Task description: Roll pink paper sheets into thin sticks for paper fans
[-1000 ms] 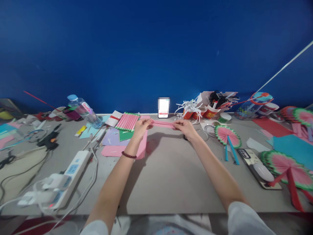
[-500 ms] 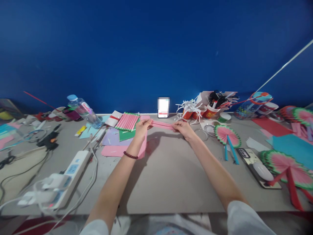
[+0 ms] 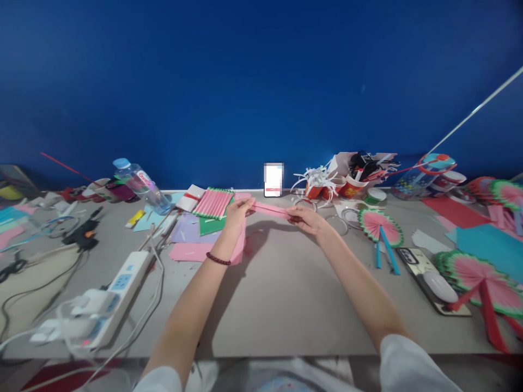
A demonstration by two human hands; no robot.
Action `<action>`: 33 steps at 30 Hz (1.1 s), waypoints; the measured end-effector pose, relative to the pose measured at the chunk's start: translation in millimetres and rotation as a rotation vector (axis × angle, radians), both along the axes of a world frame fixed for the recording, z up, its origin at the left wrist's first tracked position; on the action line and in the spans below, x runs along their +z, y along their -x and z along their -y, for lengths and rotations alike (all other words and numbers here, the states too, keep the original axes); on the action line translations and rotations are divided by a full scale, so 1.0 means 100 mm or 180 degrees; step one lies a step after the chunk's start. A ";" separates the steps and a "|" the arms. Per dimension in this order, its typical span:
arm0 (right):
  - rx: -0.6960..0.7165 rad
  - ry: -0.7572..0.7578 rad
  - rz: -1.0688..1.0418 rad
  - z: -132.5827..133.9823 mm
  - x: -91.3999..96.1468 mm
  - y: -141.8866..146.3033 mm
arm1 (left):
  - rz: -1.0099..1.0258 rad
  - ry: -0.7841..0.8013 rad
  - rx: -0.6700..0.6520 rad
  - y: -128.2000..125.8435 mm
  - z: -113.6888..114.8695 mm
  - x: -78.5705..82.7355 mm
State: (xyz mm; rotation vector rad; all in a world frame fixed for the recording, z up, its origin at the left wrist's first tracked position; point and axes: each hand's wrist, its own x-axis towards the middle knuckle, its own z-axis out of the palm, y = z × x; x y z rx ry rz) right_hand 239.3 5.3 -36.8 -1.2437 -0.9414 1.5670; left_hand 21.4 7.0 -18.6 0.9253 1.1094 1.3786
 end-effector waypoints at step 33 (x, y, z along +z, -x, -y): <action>0.0074 -0.1940 0.1333 0.02 0.16 -0.15 | -0.1554 -0.1034 -0.0692 0.20 -0.08 0.03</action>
